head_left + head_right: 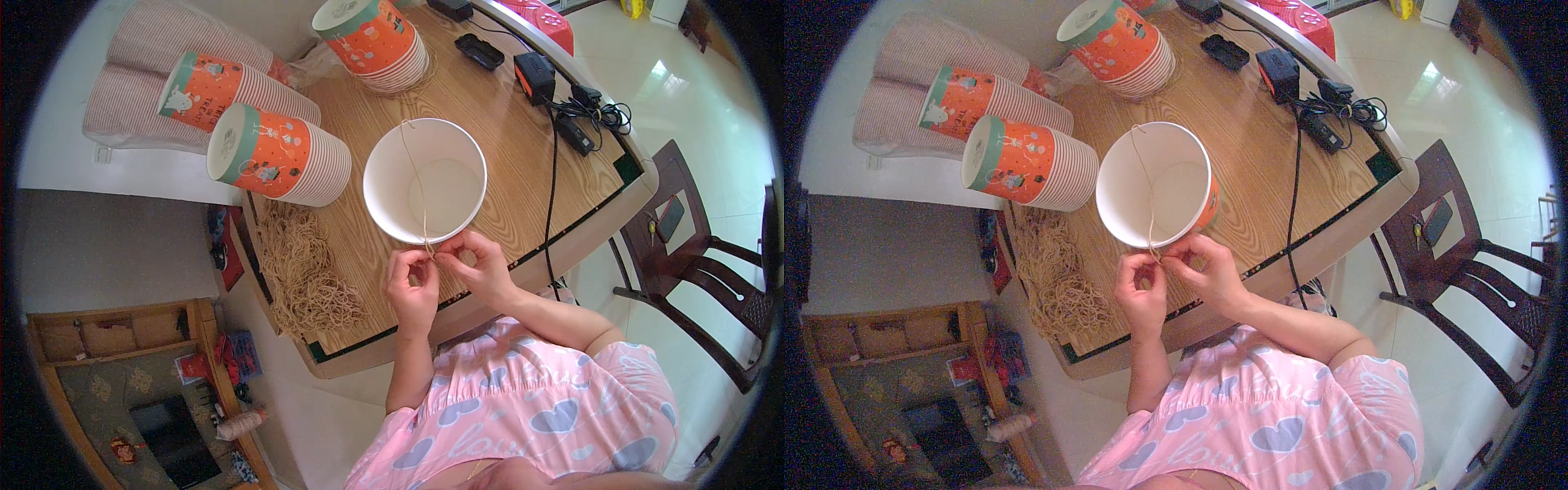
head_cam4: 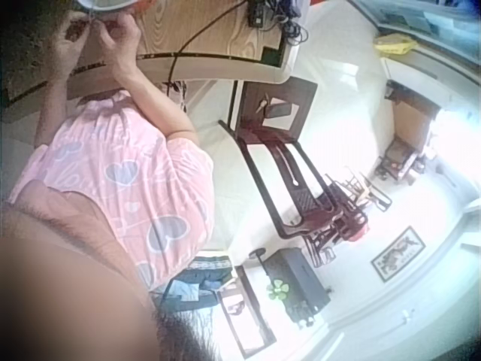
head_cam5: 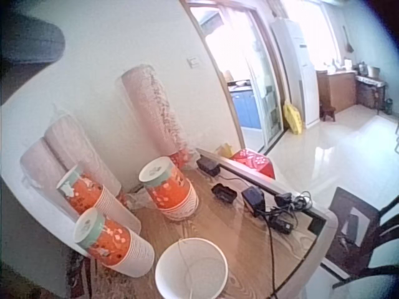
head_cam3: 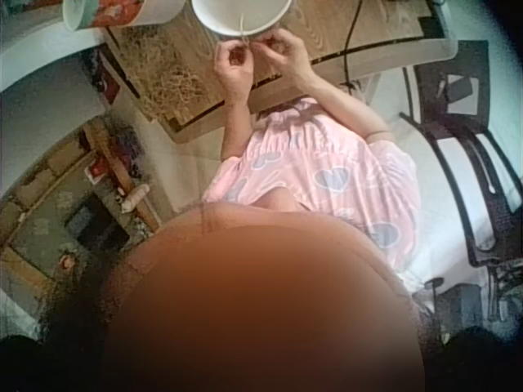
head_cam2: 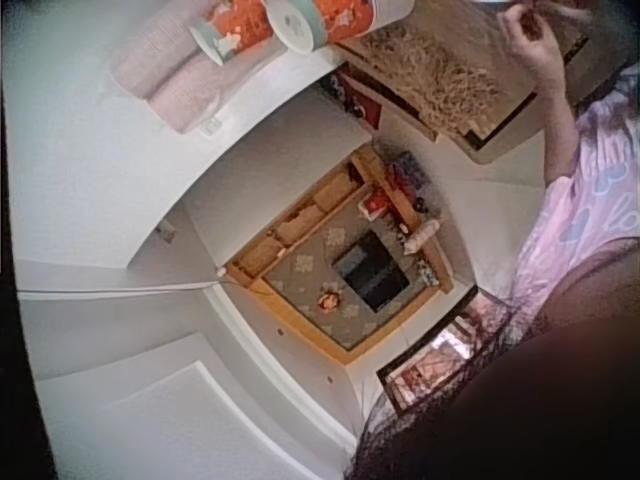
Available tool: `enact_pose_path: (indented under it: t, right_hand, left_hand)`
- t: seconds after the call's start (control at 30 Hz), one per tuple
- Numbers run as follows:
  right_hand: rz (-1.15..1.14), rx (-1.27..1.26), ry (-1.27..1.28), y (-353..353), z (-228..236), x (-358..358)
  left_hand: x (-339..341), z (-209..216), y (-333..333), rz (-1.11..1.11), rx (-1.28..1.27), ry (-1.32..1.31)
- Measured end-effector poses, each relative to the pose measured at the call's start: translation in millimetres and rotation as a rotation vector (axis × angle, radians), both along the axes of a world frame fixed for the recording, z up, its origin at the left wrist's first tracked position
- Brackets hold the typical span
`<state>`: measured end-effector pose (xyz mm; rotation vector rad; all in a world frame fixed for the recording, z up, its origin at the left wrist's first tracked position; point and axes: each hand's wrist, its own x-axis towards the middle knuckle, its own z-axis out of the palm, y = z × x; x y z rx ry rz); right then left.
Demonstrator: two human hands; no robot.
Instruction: Attaching string handles to festive paper buckets at a workspace.
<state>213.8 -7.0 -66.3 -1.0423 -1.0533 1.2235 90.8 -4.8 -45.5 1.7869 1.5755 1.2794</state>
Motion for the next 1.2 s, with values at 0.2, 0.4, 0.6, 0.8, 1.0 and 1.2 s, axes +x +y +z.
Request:
enact_pose_path:
  t: [0.2, 0.4, 0.6, 0.8, 1.0, 1.2]
  right_hand:
    - [0.019, -0.068, 0.080, 1.9, -1.0, -0.3]
    - [0.038, -0.120, 0.174, 3.0, -3.4, 0.2]
    - [0.052, -0.132, 0.220, 5.9, -6.5, 1.8]
    - [0.038, -0.080, 0.189, 6.8, -6.9, -0.1]
    - [0.010, -0.087, 0.117, 9.4, -2.9, -0.1]
    - [0.053, -0.114, 0.124, 10.6, 2.1, 2.9]
  left_hand:
    - [2.7, 0.4, -0.8, 0.019, -0.055, -0.047]
    - [-4.9, -5.9, 0.7, -0.036, 0.072, 0.034]
    - [-3.8, 1.1, 0.3, -0.045, 0.100, 0.065]
    - [-1.8, 2.3, -1.1, -0.031, 0.035, -0.033]
    - [1.8, 4.2, -2.6, -0.030, -0.036, -0.179]
    - [-1.8, -0.7, 0.3, -0.036, -0.051, -0.195]
